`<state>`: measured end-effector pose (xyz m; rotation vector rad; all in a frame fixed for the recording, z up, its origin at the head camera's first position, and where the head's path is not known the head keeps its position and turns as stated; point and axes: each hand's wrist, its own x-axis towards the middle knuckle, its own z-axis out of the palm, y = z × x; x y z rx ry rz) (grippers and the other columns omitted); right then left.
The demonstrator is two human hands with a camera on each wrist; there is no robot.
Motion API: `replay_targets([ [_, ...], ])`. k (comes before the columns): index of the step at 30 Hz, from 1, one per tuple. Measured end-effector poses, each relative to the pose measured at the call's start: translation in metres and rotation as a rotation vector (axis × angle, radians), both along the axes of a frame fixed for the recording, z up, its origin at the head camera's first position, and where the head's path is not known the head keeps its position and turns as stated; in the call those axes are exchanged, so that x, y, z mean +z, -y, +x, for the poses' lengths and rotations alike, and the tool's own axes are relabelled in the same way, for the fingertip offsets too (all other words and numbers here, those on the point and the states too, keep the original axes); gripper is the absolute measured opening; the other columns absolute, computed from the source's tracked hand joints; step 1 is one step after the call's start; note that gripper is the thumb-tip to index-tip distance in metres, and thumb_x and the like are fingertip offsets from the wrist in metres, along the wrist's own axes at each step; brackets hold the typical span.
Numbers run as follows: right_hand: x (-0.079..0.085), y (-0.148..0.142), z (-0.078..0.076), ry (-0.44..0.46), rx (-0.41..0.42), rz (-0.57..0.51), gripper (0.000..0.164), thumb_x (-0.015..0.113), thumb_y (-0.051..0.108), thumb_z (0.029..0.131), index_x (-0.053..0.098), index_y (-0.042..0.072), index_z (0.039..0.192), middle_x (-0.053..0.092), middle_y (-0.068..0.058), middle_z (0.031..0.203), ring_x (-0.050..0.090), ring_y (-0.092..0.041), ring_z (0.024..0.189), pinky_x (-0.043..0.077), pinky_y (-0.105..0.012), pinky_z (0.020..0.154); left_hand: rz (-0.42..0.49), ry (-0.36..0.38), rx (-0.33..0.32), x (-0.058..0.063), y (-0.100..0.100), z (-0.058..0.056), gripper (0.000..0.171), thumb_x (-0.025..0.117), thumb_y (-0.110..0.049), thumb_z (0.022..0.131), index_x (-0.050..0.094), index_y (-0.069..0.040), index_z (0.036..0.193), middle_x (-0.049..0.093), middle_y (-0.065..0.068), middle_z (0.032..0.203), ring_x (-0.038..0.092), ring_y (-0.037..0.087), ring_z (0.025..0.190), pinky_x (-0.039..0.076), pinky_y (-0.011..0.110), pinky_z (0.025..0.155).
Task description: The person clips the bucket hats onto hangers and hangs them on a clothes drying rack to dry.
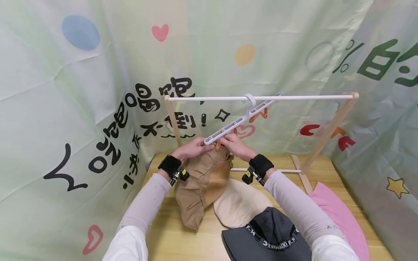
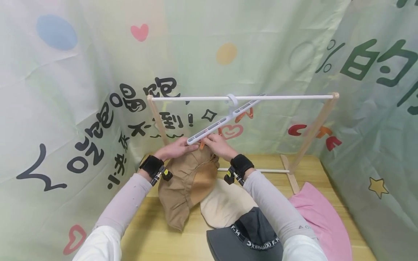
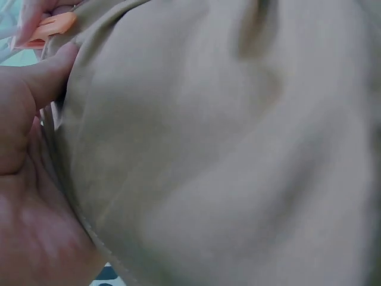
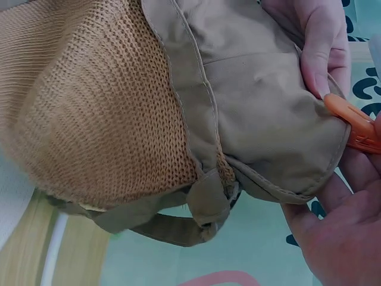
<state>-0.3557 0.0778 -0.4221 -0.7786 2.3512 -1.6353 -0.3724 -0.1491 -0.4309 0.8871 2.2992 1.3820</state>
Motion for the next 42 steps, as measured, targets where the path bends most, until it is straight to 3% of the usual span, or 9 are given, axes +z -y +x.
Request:
replay_targets([
  [4,0.001,0.0,0.001,0.014,0.016,-0.018,0.044,0.041,0.023,0.109,0.068,-0.009,0.096,0.056,-0.02,0.118,0.045,-0.038,0.092,0.038,-0.032,0.068,-0.039,-0.016,-0.007,0.002,-0.001,-0.001,0.016,0.058,-0.013,0.1,0.067,-0.003,0.108,0.046,0.002,0.072,0.041,0.011,0.06,0.036,0.023,0.053],
  [8,0.009,0.001,0.008,0.015,0.041,-0.015,0.041,0.042,0.021,0.109,0.065,-0.012,0.099,0.056,-0.024,0.113,0.044,-0.038,0.088,0.034,-0.03,0.068,-0.037,-0.019,0.008,0.005,-0.001,-0.003,0.017,0.059,-0.013,0.099,0.069,-0.003,0.11,0.059,0.007,0.084,0.048,0.015,0.069,0.041,0.024,0.061],
  [14,-0.008,0.002,0.004,0.004,0.024,0.0,0.032,0.054,0.035,0.103,0.068,0.008,0.116,0.057,-0.009,0.095,0.043,-0.019,0.079,0.033,-0.028,0.065,-0.055,-0.025,0.06,0.004,0.003,-0.006,0.017,0.066,-0.018,0.096,0.071,-0.009,0.11,0.067,0.008,0.095,0.058,0.021,0.082,0.048,0.03,0.073],
  [19,-0.012,0.008,0.007,0.001,0.046,-0.034,0.032,0.055,0.033,0.103,0.065,0.011,0.124,0.065,-0.011,0.109,0.049,-0.018,0.088,0.036,-0.027,0.071,-0.068,-0.073,0.087,-0.001,0.009,-0.006,0.015,0.07,-0.02,0.093,0.073,-0.012,0.106,0.07,0.006,0.096,0.062,0.02,0.089,0.051,0.033,0.081],
  [24,-0.015,0.012,0.007,-0.038,0.029,-0.034,0.03,0.057,0.029,0.102,0.064,0.007,0.121,0.063,-0.02,0.106,0.051,-0.025,0.086,0.038,-0.026,0.068,-0.091,-0.176,0.132,-0.002,0.011,-0.004,0.013,0.07,-0.021,0.093,0.072,-0.013,0.102,0.069,0.004,0.091,0.06,0.019,0.08,0.051,0.032,0.072],
  [28,-0.019,0.011,0.007,-0.075,0.017,-0.007,0.03,0.058,0.028,0.102,0.06,0.004,0.121,0.064,-0.02,0.104,0.056,-0.028,0.087,0.044,-0.031,0.069,-0.109,-0.225,0.182,-0.004,0.012,0.0,0.017,0.069,-0.024,0.094,0.07,-0.014,0.108,0.067,0.003,0.09,0.058,0.017,0.078,0.051,0.029,0.067],
  [33,-0.02,0.001,0.014,-0.091,0.022,0.016,0.046,0.056,0.025,0.103,0.048,0.0,0.14,0.054,-0.021,0.137,0.053,-0.032,0.122,0.048,-0.047,0.096,-0.061,-0.236,0.261,-0.01,0.014,0.009,0.024,0.07,-0.024,0.094,0.065,-0.014,0.116,0.063,0.005,0.095,0.059,0.019,0.083,0.052,0.032,0.071],
  [39,-0.013,-0.024,0.038,-0.029,-0.012,0.053,0.059,0.055,0.019,0.103,0.03,-0.008,0.149,0.033,-0.032,0.15,0.032,-0.042,0.137,0.032,-0.057,0.109,-0.09,-0.288,0.379,-0.018,0.018,0.028,0.042,0.069,-0.022,0.094,0.057,-0.01,0.132,0.06,0.011,0.129,0.054,0.028,0.117,0.044,0.049,0.1],
  [42,-0.028,-0.043,0.045,-0.046,-0.033,0.098,0.058,0.053,0.021,0.104,0.03,-0.007,0.15,0.033,-0.032,0.15,0.031,-0.042,0.138,0.028,-0.059,0.111,-0.153,-0.327,0.485,-0.025,0.018,0.042,0.049,0.067,-0.028,0.095,0.053,-0.007,0.136,0.052,0.013,0.14,0.046,0.029,0.127,0.037,0.052,0.107],
])
